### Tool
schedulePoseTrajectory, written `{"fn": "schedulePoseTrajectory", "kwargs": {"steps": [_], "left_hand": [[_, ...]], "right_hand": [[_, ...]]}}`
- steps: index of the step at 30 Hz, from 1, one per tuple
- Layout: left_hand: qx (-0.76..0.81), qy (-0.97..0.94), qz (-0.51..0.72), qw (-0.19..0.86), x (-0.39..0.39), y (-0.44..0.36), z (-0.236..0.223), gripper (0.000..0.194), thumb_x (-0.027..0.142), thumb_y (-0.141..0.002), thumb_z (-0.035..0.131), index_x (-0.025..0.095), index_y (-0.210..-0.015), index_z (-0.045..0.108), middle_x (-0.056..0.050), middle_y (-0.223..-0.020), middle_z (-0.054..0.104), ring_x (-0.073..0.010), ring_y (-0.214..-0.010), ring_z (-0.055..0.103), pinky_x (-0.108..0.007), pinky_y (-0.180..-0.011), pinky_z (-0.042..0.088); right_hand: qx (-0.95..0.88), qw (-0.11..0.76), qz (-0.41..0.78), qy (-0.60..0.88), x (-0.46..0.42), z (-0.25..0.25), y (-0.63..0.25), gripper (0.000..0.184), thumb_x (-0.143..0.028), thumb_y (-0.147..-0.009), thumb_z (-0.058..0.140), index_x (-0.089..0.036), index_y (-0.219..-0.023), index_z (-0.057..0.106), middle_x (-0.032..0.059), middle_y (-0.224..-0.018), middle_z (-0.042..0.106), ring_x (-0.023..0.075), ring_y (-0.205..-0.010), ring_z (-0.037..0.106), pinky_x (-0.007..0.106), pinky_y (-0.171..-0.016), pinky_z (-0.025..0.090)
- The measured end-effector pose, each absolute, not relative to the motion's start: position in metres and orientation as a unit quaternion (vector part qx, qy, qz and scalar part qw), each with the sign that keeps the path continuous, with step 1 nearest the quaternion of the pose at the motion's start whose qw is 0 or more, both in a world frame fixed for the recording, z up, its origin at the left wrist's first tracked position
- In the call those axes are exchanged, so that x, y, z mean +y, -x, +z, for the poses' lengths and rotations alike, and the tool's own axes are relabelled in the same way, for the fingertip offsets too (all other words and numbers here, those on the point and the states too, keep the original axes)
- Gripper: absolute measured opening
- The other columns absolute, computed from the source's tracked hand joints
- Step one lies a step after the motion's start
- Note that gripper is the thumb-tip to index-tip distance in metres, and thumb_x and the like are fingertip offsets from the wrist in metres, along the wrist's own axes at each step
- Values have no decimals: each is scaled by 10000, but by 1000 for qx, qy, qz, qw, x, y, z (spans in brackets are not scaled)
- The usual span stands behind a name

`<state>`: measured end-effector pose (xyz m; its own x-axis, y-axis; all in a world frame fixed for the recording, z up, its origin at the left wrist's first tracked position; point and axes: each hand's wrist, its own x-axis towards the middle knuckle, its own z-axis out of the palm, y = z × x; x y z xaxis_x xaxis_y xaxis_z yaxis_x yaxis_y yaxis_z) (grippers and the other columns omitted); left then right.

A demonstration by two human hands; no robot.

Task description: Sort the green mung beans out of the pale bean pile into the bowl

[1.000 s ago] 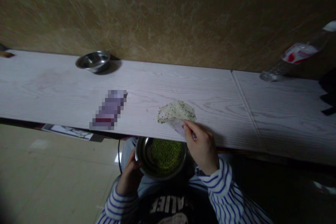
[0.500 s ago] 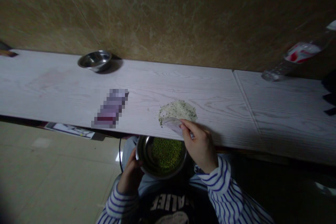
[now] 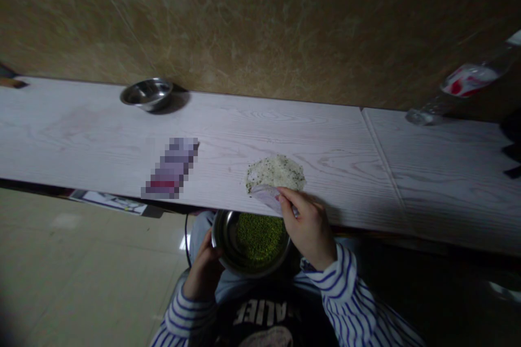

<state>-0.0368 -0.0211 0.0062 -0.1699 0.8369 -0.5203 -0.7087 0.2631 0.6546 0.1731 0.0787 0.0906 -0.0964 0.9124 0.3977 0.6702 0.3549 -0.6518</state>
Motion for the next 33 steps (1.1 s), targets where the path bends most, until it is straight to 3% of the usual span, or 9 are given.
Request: {"fn": "schedulePoseTrajectory", "kwargs": {"steps": [13,19,24,33], "left_hand": [[470,-91,604,638,-21,39,3,558,207,-659,717,257,-1215,712,-57,-1057,753,-252,-913,629,-317,-700,472],[466,-68,602,645,-22,40,4,613,211,-659,711,265,-1268,673,-44,-1002,748,-202,-740,598,-286,-578,428],[457,-87,607,644,-22,40,4,506,197,-680,705,267,-1181,726,-14,-859,728,-165,-642,543,-257,-526,381],[462,-65,599,651,-23,40,0,657,200,-669,720,284,-1318,653,-45,-997,750,-219,-746,624,-306,-610,503]], "right_hand": [[-720,392,157,551,81,90,-173,240,-261,-934,600,-188,-1046,800,93,-985,824,237,-848,797,317,-772,650],[-727,386,177,539,83,89,-169,244,-256,-939,599,-168,-1061,791,102,-999,821,235,-869,795,318,-780,648],[-726,389,172,541,81,90,-172,238,-262,-936,603,-176,-1047,794,103,-996,821,238,-869,795,321,-783,647],[-718,390,167,551,75,90,-174,234,-276,-931,611,-186,-1033,801,94,-975,824,237,-865,797,315,-784,651]]}}
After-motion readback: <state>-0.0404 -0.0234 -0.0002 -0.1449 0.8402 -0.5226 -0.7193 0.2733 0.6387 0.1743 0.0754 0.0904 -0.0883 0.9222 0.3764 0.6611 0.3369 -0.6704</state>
